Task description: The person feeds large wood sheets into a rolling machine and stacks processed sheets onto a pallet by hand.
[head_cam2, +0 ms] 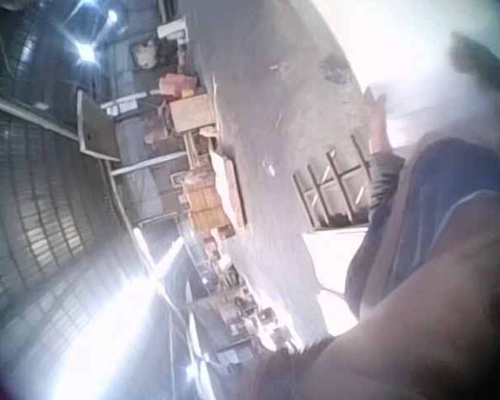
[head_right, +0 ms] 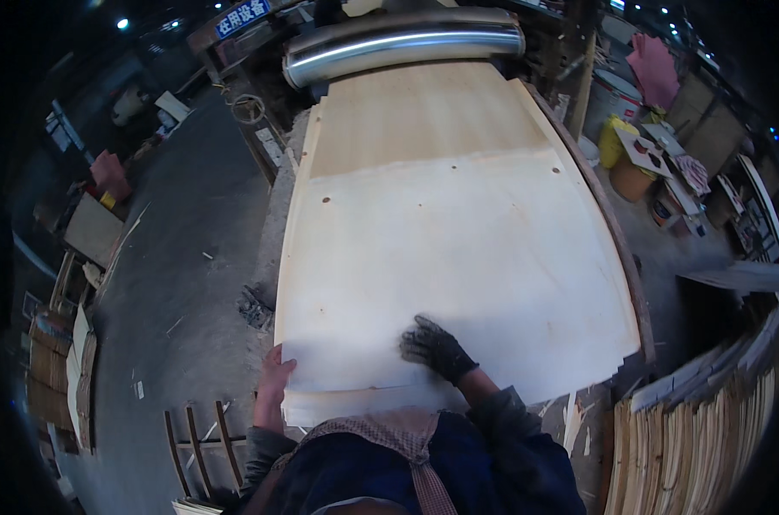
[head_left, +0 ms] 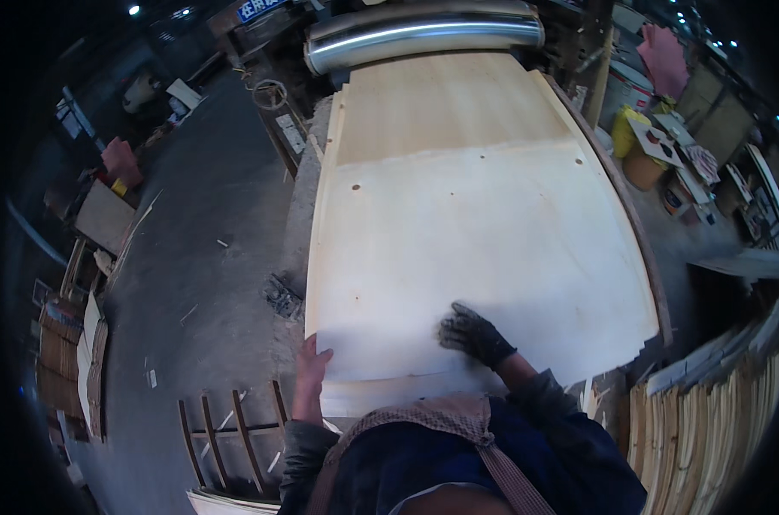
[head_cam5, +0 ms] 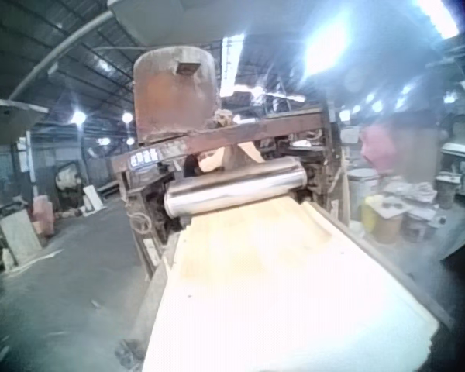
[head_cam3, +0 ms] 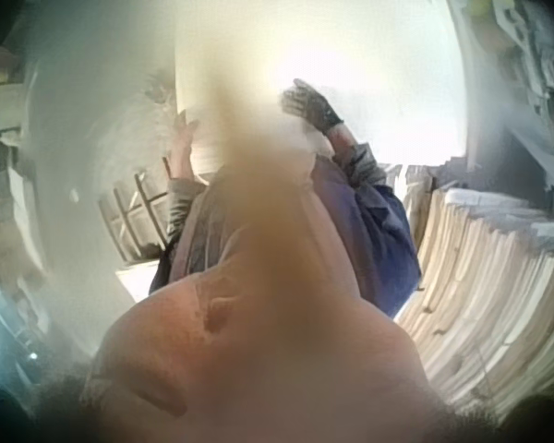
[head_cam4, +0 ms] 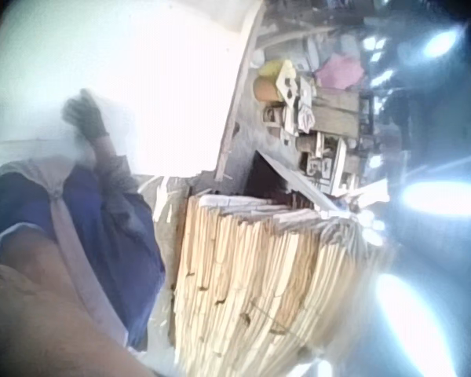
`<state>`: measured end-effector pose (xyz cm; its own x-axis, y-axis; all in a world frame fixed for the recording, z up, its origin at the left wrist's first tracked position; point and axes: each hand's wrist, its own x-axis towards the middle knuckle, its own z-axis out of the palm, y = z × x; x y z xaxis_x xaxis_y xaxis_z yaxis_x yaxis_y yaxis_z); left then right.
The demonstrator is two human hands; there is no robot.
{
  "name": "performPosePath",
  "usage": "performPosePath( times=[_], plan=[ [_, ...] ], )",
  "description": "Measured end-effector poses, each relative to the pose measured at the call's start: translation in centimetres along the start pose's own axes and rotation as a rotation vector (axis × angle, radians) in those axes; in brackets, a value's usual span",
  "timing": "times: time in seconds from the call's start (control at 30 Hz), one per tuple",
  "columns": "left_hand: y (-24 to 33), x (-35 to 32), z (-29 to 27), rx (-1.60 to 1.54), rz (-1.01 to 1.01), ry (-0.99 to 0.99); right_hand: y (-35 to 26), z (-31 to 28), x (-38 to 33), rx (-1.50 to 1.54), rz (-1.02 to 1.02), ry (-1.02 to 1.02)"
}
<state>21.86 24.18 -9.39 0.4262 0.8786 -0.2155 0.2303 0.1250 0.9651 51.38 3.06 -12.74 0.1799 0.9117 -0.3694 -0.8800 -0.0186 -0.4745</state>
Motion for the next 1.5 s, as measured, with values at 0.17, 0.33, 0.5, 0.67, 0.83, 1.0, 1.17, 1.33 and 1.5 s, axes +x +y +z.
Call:
performPosePath(
  times=[0.17,0.33,0.5,0.67,0.83,1.0,1.17,1.33,1.5],
  plan=[
    [3.8,-0.4,-1.1,-0.088,0.027,-0.142,3.4,1.4,-7.2,0.012,0.066,0.075],
    [10.1,-2.4,-0.4,-0.227,0.095,-0.22,4.3,0.3,-11.1,0.063,0.059,0.112],
    [14.9,-4.2,-0.4,-0.335,0.145,-0.22,3.1,-1.3,-11.3,0.122,-0.115,0.29],
    [14.7,-2.4,-1.0,-0.348,0.148,-0.2,1.1,0.2,-9.3,0.026,-0.147,0.373],
    [6.0,2.1,-0.6,0.095,0.098,0.043,-1.0,0.3,-3.7,-0.003,-0.157,0.302],
    [-3.3,0.3,2.6,0.677,0.161,0.049,-5.8,-1.3,4.8,-0.004,-0.281,0.288],
    [-4.3,-2.1,4.6,0.977,0.045,0.023,-10.3,-0.2,10.7,0.028,-0.258,0.268],
    [-3.0,-2.2,4.7,1.104,-0.068,0.174,-12.8,-0.8,15.0,0.124,-0.346,0.091],
    [-7.1,0.3,-0.1,0.911,-0.1,0.231,-10.5,-1.2,11.1,0.045,-0.129,-0.076]
  ],
)
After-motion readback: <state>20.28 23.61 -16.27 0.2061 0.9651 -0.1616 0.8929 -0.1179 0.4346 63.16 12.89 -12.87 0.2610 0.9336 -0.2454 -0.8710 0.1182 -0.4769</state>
